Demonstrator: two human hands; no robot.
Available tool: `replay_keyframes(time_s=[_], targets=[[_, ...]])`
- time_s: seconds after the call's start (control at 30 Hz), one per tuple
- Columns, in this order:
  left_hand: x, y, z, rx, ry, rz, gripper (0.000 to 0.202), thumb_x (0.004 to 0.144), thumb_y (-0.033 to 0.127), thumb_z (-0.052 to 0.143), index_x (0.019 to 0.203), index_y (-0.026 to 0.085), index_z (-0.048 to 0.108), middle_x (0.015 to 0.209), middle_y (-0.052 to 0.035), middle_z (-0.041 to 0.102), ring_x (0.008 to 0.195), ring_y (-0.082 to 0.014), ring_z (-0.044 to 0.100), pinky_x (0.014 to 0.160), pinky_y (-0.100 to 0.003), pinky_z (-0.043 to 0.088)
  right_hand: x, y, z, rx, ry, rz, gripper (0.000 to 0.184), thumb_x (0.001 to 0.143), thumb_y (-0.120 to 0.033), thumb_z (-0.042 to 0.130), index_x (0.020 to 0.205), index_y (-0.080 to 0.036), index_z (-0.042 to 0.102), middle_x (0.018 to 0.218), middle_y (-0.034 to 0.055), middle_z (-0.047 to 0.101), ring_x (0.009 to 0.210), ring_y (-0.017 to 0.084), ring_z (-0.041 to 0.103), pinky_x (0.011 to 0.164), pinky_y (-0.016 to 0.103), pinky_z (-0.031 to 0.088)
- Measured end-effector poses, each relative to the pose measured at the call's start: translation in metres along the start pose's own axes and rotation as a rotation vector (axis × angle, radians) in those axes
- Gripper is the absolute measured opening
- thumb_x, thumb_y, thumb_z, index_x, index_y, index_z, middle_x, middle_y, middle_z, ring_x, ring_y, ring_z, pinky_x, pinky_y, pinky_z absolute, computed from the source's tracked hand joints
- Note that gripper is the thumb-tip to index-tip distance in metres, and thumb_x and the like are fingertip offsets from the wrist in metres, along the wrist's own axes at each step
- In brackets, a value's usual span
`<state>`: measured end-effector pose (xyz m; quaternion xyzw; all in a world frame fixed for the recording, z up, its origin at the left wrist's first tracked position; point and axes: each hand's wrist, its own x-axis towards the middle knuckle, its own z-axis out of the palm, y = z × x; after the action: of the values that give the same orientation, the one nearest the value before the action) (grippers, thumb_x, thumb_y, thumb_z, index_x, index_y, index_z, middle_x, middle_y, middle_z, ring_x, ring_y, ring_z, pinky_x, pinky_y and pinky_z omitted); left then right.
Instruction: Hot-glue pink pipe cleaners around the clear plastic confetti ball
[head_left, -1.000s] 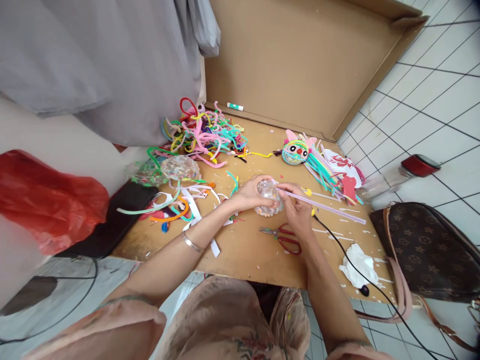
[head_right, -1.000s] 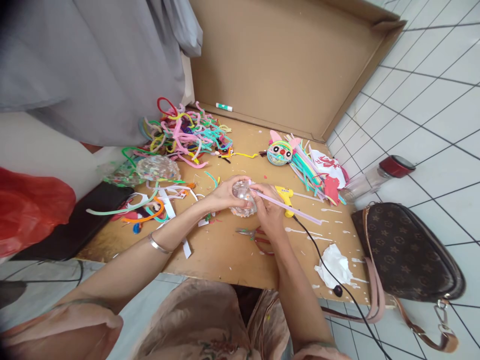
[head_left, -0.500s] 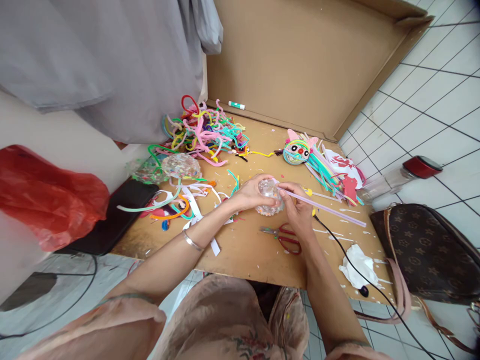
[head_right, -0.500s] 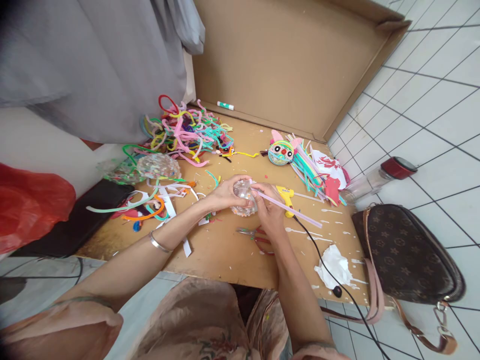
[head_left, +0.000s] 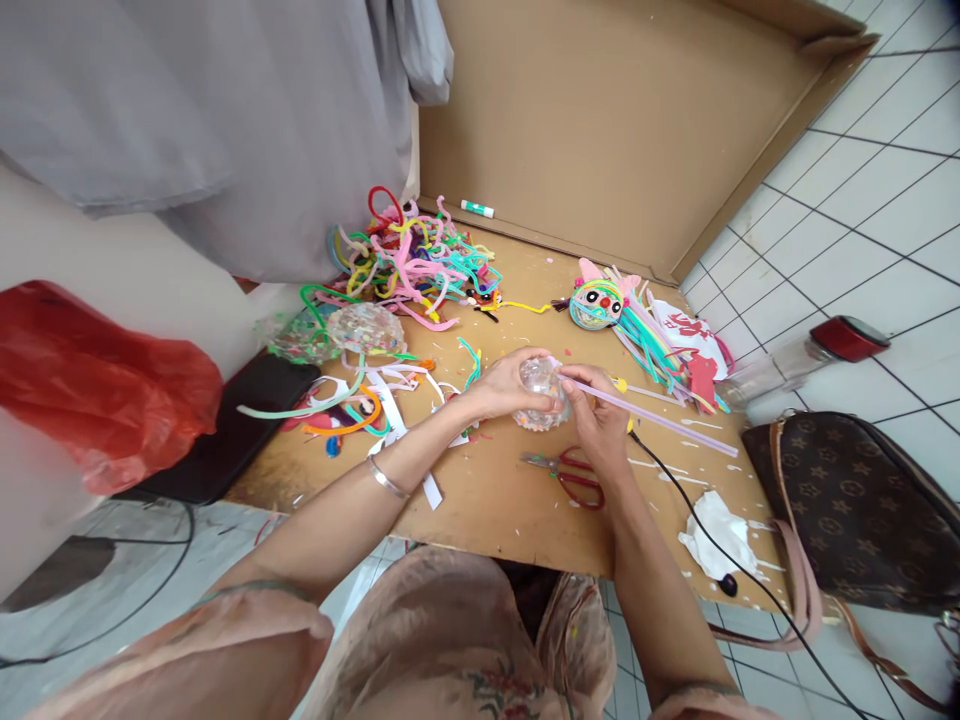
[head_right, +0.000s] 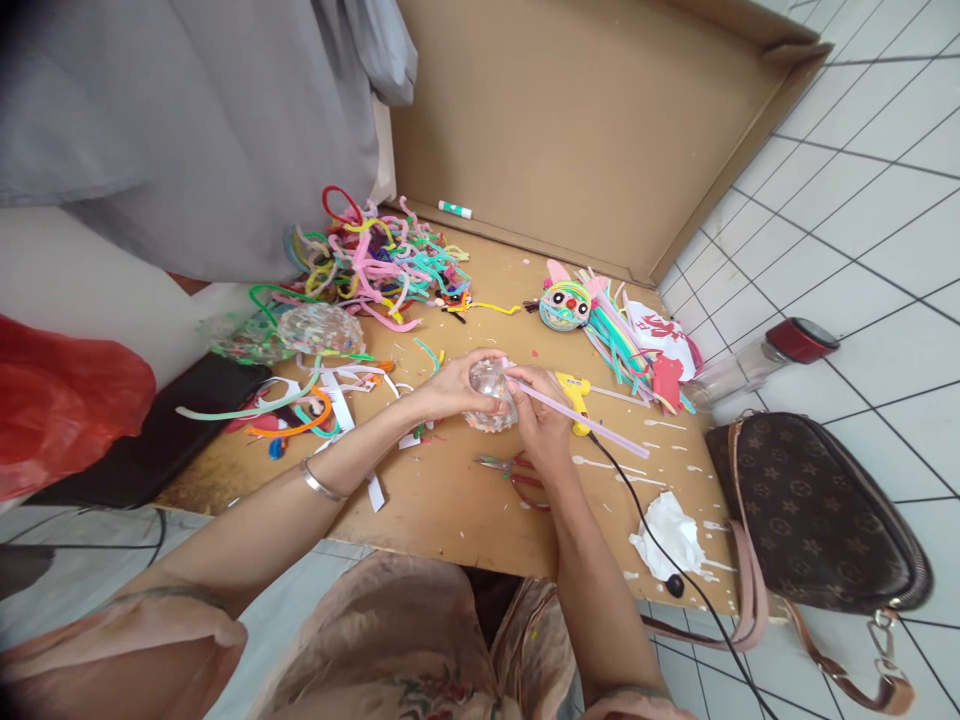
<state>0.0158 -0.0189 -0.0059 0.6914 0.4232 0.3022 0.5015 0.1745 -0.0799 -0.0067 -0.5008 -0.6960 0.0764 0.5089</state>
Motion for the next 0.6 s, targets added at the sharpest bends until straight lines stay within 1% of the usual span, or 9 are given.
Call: replay_keyframes(time_s=[0.13,0.27,0.37,0.43,0.53,0.6], targets=[[0.0007,-0.0027,0.0000,0.019,-0.001,0.042,0.084,0.056,0.037,0.080,0.134,0.022,0.052,0.122,-0.0052,0.063,0.108,-0.0242,0.060,0.094,-0.034,0.048,0.0001,-0.0008,0.0000,0.009,-0.005,0.003,0.017,0.093,-0.034,0.053,0.098,-0.024,0.067,0.093,0.0031,0.072,0.090,0.018,0.065,0.082,0.035,0.050],[0.0008,-0.0042,-0.0014,0.029,-0.010,0.107,0.086,0.057,0.037,0.080,0.137,0.025,0.049,0.129,-0.0047,0.059,0.114,-0.0249,0.059,0.097,-0.034,0.047,0.0002,-0.0002,-0.0001,0.014,-0.011,0.003,0.017,0.093,-0.034,0.054,0.098,-0.024,0.067,0.094,0.0031,0.071,0.091,0.019,0.065,0.083,0.035,0.051],[-0.0001,-0.0035,-0.0029,0.007,-0.028,0.132,0.086,0.058,0.037,0.080,0.138,0.025,0.049,0.133,-0.0050,0.057,0.116,-0.0251,0.058,0.097,-0.033,0.046,0.0003,0.0006,0.0000,0.010,-0.011,0.000,0.017,0.093,-0.034,0.053,0.098,-0.024,0.067,0.094,0.0031,0.071,0.090,0.019,0.065,0.083,0.035,0.050],[-0.0008,-0.0023,-0.0039,-0.004,-0.046,0.140,0.086,0.059,0.035,0.080,0.138,0.026,0.049,0.132,-0.0044,0.058,0.113,-0.0243,0.059,0.095,-0.033,0.047,0.0002,0.0013,0.0002,0.006,-0.008,-0.002,0.017,0.093,-0.033,0.053,0.098,-0.024,0.067,0.094,0.0031,0.072,0.090,0.019,0.065,0.083,0.035,0.050],[-0.0016,-0.0006,-0.0046,-0.018,-0.069,0.139,0.080,0.061,0.032,0.078,0.137,0.028,0.051,0.126,-0.0025,0.061,0.106,-0.0219,0.061,0.091,-0.030,0.048,0.0000,0.0021,0.0005,0.010,-0.007,-0.005,0.017,0.093,-0.033,0.054,0.098,-0.024,0.067,0.094,0.0028,0.072,0.090,0.019,0.065,0.083,0.035,0.050],[-0.0018,-0.0006,-0.0044,-0.030,-0.074,0.143,0.077,0.062,0.030,0.077,0.135,0.027,0.052,0.123,-0.0019,0.062,0.105,-0.0208,0.061,0.089,-0.029,0.048,-0.0001,0.0021,0.0005,0.013,-0.009,-0.002,0.017,0.093,-0.033,0.054,0.099,-0.024,0.067,0.094,0.0026,0.071,0.091,0.019,0.065,0.083,0.034,0.050]])
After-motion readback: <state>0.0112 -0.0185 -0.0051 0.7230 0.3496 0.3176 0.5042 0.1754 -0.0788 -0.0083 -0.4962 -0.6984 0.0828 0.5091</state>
